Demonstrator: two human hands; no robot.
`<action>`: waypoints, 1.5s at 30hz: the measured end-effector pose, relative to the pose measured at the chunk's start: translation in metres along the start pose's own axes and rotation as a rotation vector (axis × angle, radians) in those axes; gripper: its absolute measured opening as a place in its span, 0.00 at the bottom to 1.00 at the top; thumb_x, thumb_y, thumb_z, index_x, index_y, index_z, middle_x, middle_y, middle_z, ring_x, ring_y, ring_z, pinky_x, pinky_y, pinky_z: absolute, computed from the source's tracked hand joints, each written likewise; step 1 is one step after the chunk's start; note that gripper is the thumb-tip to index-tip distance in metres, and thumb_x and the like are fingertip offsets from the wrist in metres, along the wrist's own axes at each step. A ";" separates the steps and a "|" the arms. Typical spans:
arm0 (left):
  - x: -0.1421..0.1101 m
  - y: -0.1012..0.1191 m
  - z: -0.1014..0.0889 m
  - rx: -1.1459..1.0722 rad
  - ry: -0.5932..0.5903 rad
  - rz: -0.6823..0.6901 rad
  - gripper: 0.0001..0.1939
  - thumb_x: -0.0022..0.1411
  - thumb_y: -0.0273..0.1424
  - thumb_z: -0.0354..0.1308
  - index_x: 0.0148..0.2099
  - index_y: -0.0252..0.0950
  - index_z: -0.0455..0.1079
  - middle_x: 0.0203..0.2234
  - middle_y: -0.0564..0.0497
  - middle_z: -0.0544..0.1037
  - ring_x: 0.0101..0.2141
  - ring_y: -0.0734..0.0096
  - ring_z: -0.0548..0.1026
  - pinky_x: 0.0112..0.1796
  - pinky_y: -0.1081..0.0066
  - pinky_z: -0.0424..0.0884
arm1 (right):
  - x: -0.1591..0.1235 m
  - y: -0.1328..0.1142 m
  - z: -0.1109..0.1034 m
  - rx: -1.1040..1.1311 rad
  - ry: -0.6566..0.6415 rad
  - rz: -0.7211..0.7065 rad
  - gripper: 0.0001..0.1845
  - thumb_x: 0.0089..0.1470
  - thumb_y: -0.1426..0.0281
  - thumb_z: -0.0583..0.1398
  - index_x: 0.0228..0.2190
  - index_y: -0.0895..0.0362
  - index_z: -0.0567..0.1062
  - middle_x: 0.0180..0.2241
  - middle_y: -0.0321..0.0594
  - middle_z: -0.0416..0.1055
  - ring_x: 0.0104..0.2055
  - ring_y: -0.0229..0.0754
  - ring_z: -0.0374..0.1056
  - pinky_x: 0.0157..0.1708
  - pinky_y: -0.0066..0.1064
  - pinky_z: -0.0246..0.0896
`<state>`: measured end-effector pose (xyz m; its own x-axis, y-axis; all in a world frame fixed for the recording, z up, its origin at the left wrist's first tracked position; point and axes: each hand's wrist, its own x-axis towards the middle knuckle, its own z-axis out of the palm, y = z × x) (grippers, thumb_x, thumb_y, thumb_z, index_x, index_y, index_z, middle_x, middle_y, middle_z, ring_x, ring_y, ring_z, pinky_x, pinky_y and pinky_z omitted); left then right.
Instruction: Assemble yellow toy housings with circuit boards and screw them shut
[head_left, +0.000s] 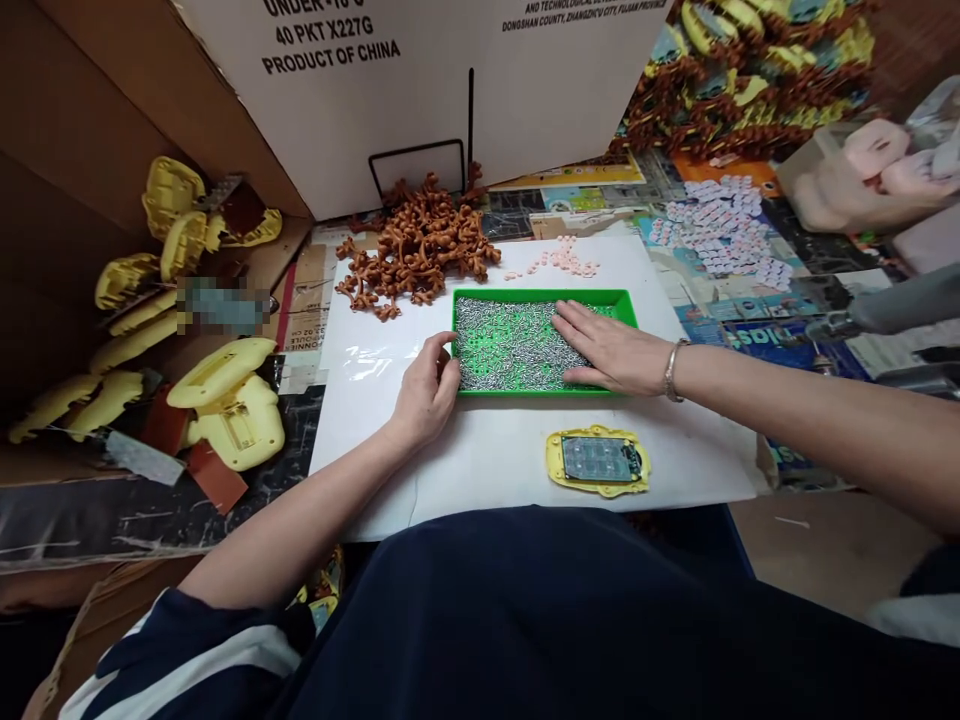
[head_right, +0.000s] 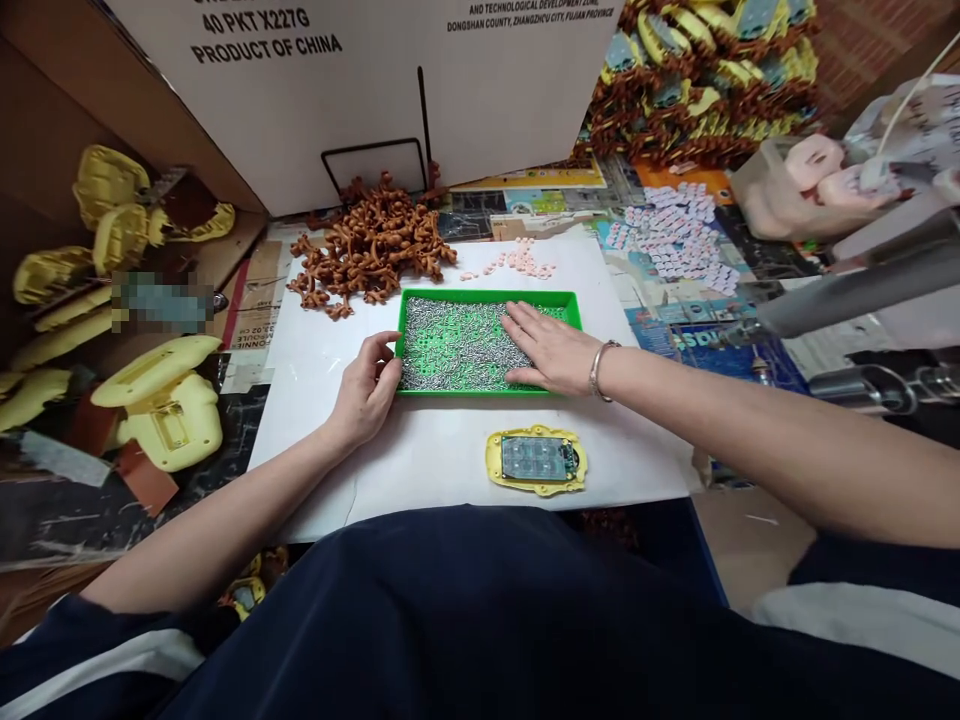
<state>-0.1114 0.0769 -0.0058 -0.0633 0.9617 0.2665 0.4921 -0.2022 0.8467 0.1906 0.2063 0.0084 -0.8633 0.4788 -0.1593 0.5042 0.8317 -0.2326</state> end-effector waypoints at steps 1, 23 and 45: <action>0.000 0.000 0.000 0.003 0.000 -0.001 0.13 0.66 0.28 0.48 0.52 0.37 0.62 0.28 0.55 0.67 0.25 0.75 0.66 0.31 0.70 0.66 | 0.006 -0.003 0.001 0.005 0.012 -0.022 0.48 0.62 0.47 0.51 0.71 0.56 0.38 0.73 0.45 0.26 0.75 0.59 0.31 0.72 0.55 0.39; 0.000 0.002 0.000 0.030 0.015 0.016 0.12 0.65 0.26 0.48 0.50 0.37 0.64 0.26 0.57 0.65 0.23 0.77 0.63 0.29 0.72 0.64 | -0.017 0.006 -0.002 -0.004 -0.010 0.100 0.48 0.62 0.44 0.48 0.71 0.61 0.45 0.73 0.50 0.32 0.74 0.62 0.35 0.72 0.55 0.41; 0.001 0.002 0.001 0.023 0.021 0.023 0.13 0.65 0.26 0.47 0.52 0.36 0.61 0.26 0.57 0.63 0.23 0.76 0.63 0.29 0.72 0.63 | 0.027 -0.026 -0.015 -0.079 0.115 -0.084 0.34 0.67 0.54 0.45 0.65 0.61 0.60 0.67 0.54 0.57 0.68 0.58 0.55 0.65 0.55 0.56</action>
<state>-0.1097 0.0773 -0.0048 -0.0701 0.9526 0.2961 0.5131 -0.2201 0.8296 0.1538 0.2020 0.0247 -0.9012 0.4323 -0.0306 0.4312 0.8873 -0.1633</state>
